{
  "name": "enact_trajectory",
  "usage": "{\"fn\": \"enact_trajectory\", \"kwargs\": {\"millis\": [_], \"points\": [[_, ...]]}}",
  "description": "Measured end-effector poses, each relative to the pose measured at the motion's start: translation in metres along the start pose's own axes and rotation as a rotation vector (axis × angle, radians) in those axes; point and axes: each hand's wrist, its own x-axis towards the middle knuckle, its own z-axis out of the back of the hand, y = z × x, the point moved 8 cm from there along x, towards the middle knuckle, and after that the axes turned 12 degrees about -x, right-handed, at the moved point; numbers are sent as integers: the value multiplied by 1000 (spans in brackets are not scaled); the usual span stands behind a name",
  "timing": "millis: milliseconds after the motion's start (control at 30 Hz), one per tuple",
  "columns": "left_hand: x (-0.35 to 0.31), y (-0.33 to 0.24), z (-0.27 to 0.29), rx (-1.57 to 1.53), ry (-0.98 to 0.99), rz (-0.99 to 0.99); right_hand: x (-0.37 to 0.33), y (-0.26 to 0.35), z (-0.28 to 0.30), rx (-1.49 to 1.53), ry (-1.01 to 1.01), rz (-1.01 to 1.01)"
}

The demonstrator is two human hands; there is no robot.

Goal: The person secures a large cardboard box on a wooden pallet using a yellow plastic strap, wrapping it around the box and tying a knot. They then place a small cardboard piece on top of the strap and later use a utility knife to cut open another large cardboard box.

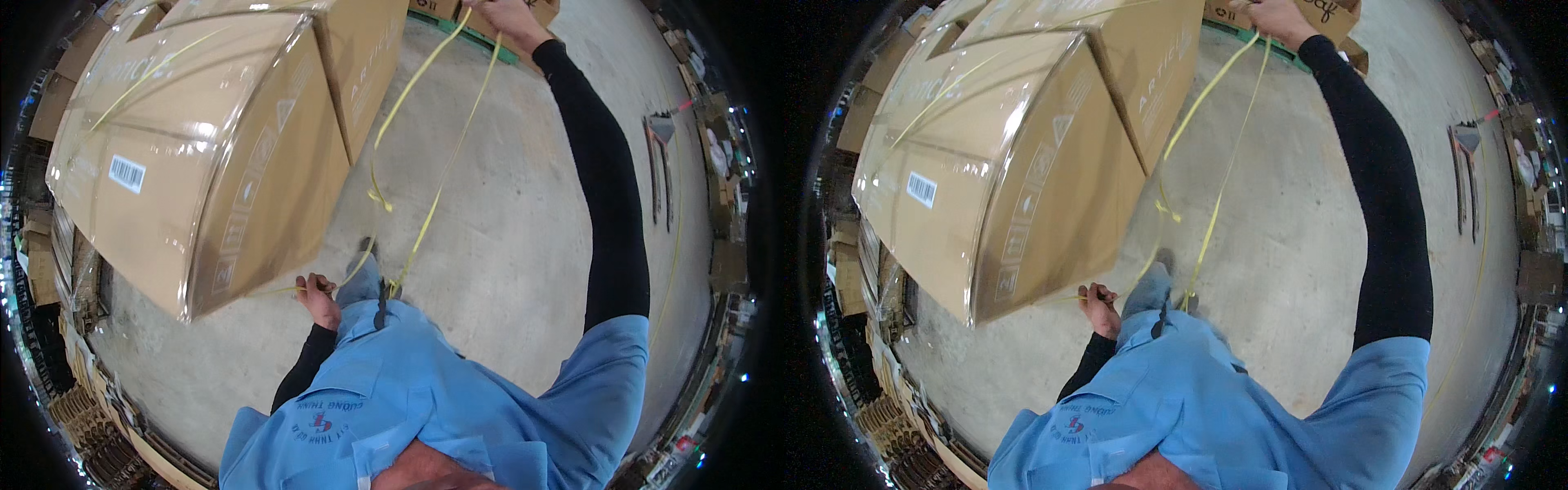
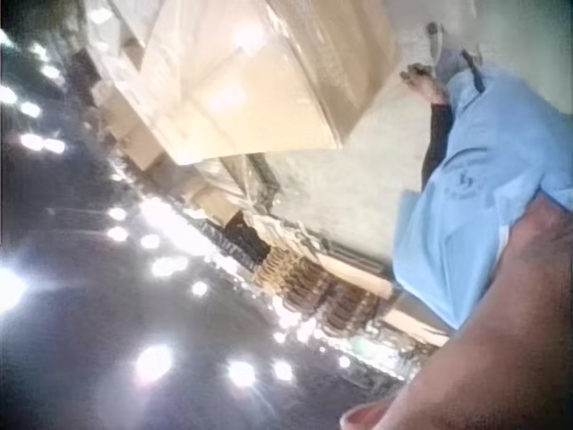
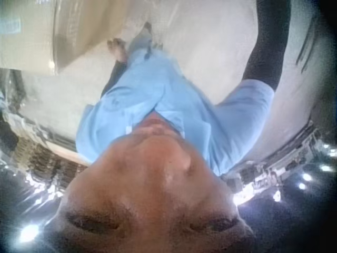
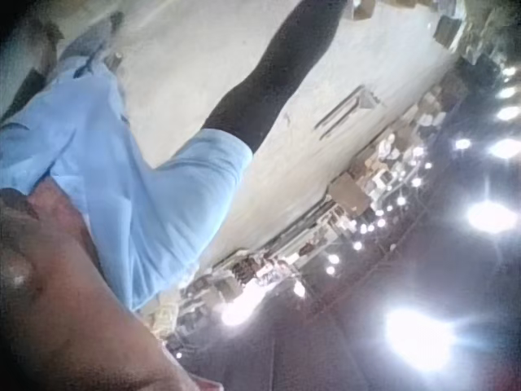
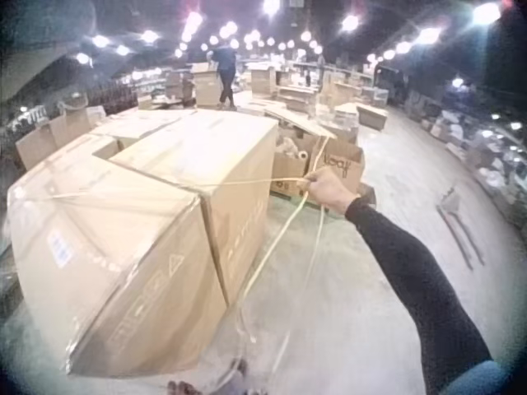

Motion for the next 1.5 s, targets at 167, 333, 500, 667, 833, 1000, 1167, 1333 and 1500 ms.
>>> {"fn": "enact_trajectory", "kwargs": {"millis": [167,333,500,667,833,1000,1167,1333,1500], "points": [[23,93,-82,73,-16,-9,68,-24,8,132,72,25],[65,198,-208,66,62,-39,176,-68,57,264,165,172],[121,245,-279,-54,-44,-113,223,-90,179,-431,-167,986],[190,219,-250,-208,-359,-258,300,-137,218,222,216,232],[198,218,-206,-327,-633,-529,352,-129,197,28,194,556],[96,230,-288,-477,-1045,-813,410,-120,166,95,288,891],[52,259,-226,-781,-1031,-994,489,-101,140,156,379,922],[111,234,-287,-716,-586,-590,586,-108,80,94,461,893],[179,276,-314,-710,-930,-722,689,-104,-17,288,706,956]]}}
